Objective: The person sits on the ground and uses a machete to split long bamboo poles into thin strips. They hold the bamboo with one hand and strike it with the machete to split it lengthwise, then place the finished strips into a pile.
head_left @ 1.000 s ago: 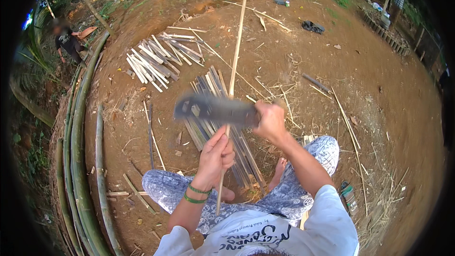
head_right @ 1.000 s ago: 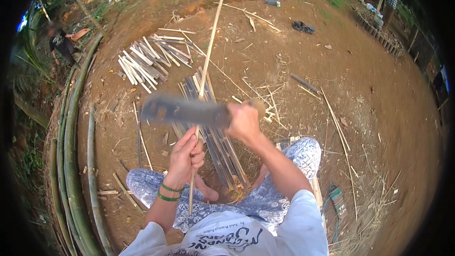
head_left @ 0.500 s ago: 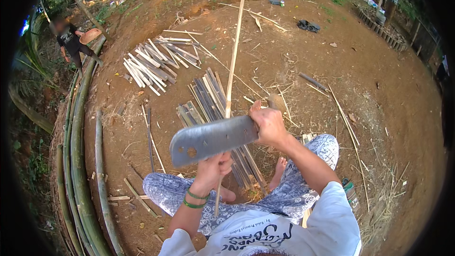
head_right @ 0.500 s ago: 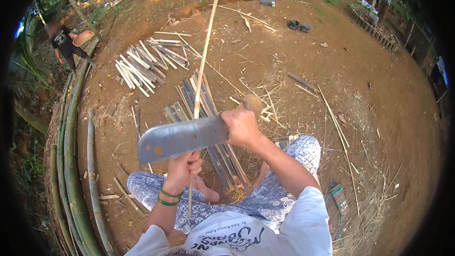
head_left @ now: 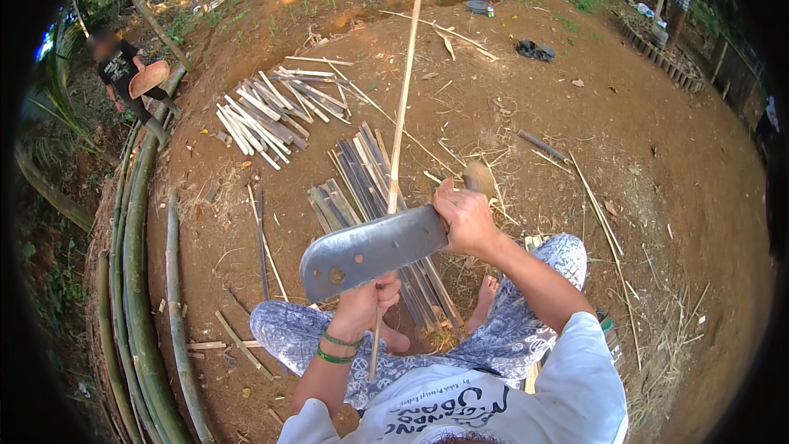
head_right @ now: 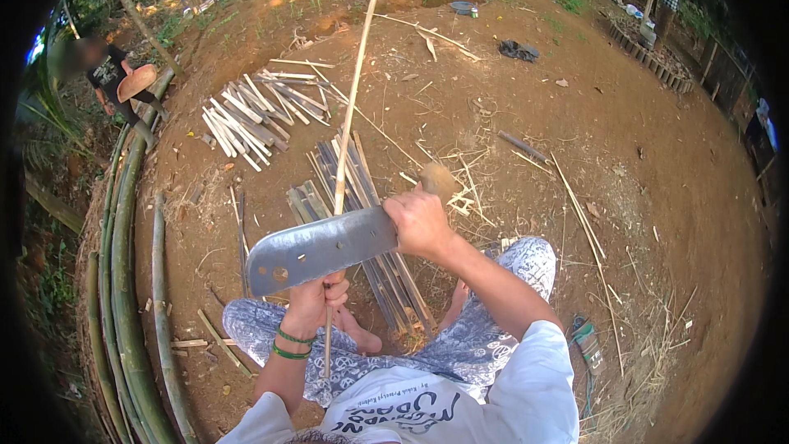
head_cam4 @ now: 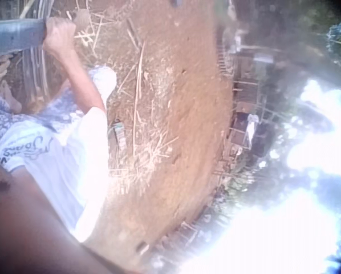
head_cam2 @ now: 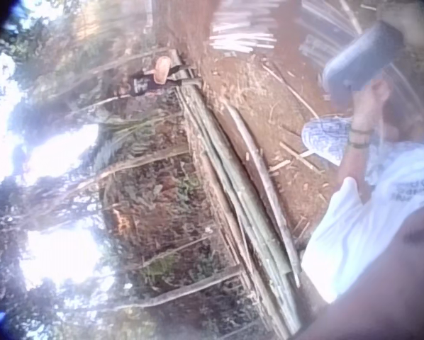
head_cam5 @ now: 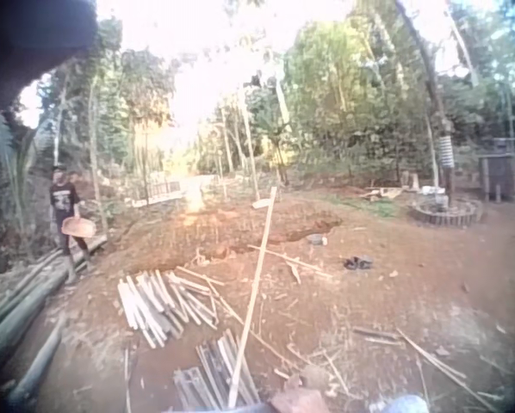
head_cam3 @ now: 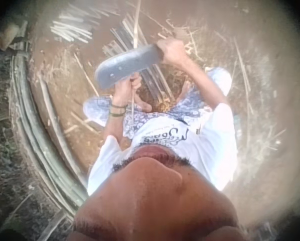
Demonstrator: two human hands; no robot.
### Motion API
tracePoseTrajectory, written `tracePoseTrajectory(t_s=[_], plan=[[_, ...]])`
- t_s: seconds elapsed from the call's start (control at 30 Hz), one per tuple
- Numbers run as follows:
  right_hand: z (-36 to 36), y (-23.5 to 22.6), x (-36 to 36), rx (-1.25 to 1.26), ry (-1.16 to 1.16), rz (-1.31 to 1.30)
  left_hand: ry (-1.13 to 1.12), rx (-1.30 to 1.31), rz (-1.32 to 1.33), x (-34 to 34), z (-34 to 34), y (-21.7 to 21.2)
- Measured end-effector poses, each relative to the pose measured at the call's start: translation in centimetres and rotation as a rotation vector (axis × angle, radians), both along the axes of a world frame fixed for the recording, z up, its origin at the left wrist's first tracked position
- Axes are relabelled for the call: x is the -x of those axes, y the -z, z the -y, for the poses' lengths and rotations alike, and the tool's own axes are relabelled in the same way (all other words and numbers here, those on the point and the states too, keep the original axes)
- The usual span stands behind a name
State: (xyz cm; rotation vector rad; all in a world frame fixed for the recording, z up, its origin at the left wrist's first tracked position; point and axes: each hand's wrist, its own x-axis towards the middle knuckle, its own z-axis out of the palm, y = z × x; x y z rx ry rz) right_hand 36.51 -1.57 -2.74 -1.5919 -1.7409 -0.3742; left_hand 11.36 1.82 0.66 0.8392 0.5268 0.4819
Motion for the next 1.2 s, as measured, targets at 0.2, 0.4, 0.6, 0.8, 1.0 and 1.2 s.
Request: tracePoseTrajectory(t_s=[0.2, 0.4, 0.6, 0.8, 1.0, 1.2], plan=[[0.0, -0.5, -1.9, 0.142, 0.147, -0.078, 0.059, -0.037, 0.022, 0.3, 1.0, -1.3], [-1.3, -2.4, -3.6, 0.237, 0.287, -0.139, 0.117, -0.076, -0.005, 1.4, 1.6, -0.6], [-0.7, -1.7, -2.6, 0.084, 0.147, 0.028, 0.07, -0.136, -0.087, 1.7, 2.2, -0.8], [-1.1, -4.6, -9.1, 0.289, 0.563, -0.192, 0.175, -0.117, -0.15, 5.1, 3.8, 0.3], [0.6, -3.6, -7.1, 0.093, 0.165, -0.018, 0.146, -0.232, -0.132, 5.1, 3.4, 0.7], [-0.9, -3.1, -9.2, 0.259, 0.35, 0.119, 0.135, -0.146, -0.139, 5.2, 2.8, 0.0]])
